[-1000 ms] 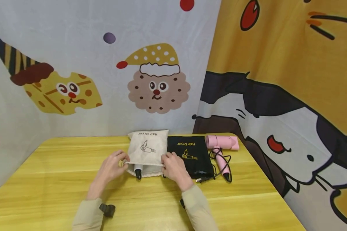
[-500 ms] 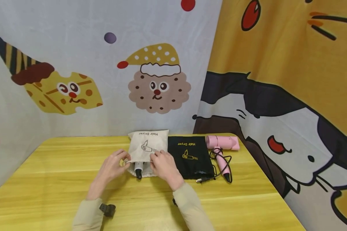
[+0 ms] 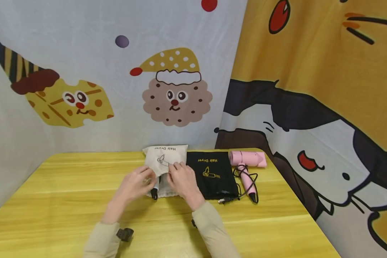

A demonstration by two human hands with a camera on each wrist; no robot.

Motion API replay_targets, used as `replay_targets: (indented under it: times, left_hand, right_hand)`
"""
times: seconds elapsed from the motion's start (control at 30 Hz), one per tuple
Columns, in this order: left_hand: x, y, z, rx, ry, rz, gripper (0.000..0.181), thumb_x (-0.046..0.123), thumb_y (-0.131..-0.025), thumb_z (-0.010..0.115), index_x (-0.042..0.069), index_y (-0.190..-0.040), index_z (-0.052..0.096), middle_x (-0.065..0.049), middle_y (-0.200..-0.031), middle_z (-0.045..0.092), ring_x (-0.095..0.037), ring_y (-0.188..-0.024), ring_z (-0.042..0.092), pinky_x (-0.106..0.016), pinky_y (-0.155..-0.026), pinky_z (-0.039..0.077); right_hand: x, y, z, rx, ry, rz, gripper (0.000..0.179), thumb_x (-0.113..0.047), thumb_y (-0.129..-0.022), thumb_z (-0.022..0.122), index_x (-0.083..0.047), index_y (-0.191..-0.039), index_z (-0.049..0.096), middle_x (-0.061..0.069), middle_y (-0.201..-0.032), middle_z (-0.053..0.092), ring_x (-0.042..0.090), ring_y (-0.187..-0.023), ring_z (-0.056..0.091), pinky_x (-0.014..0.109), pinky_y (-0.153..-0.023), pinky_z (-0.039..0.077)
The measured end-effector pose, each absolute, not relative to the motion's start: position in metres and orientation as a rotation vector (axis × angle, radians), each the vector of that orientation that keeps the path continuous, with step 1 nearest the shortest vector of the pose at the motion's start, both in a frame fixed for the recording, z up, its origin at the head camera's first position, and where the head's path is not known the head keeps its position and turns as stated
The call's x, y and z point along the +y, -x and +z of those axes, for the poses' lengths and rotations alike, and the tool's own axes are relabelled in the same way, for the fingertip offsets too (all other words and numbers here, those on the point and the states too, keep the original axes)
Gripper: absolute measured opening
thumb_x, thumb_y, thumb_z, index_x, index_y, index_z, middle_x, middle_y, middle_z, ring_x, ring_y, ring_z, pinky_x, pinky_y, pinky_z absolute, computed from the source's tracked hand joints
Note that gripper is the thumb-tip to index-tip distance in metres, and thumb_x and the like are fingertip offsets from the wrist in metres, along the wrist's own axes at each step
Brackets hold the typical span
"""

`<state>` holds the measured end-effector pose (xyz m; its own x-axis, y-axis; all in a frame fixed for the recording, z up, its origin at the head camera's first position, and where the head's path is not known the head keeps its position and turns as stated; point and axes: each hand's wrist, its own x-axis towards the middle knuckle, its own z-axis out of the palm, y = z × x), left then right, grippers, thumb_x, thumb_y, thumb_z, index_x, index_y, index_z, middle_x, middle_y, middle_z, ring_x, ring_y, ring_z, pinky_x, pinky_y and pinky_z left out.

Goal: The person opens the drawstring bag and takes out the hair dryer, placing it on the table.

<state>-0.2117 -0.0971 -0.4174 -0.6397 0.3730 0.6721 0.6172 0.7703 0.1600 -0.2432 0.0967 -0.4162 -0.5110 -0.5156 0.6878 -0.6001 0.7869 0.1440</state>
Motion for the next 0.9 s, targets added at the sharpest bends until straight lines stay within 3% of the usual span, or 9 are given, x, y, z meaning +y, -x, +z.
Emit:
replay_targets:
  times: [0.27, 0.5, 0.7, 0.9]
  left_hand:
    - [-0.072, 0.206, -0.412, -2.421, 0.783, -0.393, 0.012, 0.011, -0.073, 0.076, 0.012, -0.076, 0.064, 0.004, -0.072, 0.063, -0.009, -0.066, 0.057, -0.018, -0.060, 0.049]
    - [-0.064, 0.201, -0.416, -2.556, 0.564, -0.337, 0.030, 0.017, -0.073, 0.077, 0.004, -0.099, 0.068, -0.007, -0.086, 0.071, -0.019, -0.072, 0.065, -0.026, -0.062, 0.054]
    - [-0.061, 0.199, -0.419, -2.594, 0.390, -0.231, 0.025, 0.020, -0.071, 0.078, 0.005, -0.089, 0.067, -0.007, -0.078, 0.068, -0.021, -0.064, 0.060, -0.028, -0.049, 0.048]
    - [-0.057, 0.197, -0.420, -2.623, 0.211, -0.200, 0.029, 0.023, -0.071, 0.077, 0.002, -0.088, 0.066, -0.009, -0.079, 0.067, -0.026, -0.074, 0.063, -0.035, -0.052, 0.050]
  right_hand:
    - [0.095, 0.244, -0.414, -2.172, -0.789, 0.158, 0.013, -0.016, -0.084, 0.065, -0.015, -0.073, 0.058, -0.002, -0.064, 0.054, 0.012, -0.058, 0.048, 0.022, -0.050, 0.041]
    - [0.095, 0.246, -0.415, -2.158, -0.785, 0.175, 0.010, -0.014, -0.082, 0.065, -0.015, -0.074, 0.059, -0.003, -0.066, 0.056, 0.013, -0.060, 0.050, 0.023, -0.053, 0.044]
    - [0.092, 0.245, -0.415, -2.140, -0.804, 0.164, 0.010, -0.015, -0.081, 0.066, -0.015, -0.074, 0.059, -0.003, -0.064, 0.054, 0.013, -0.059, 0.049, 0.023, -0.053, 0.042]
    - [0.088, 0.245, -0.416, -2.136, -0.825, 0.136, 0.011, -0.018, -0.081, 0.067, -0.016, -0.074, 0.059, -0.003, -0.065, 0.055, 0.013, -0.059, 0.049, 0.023, -0.053, 0.041]
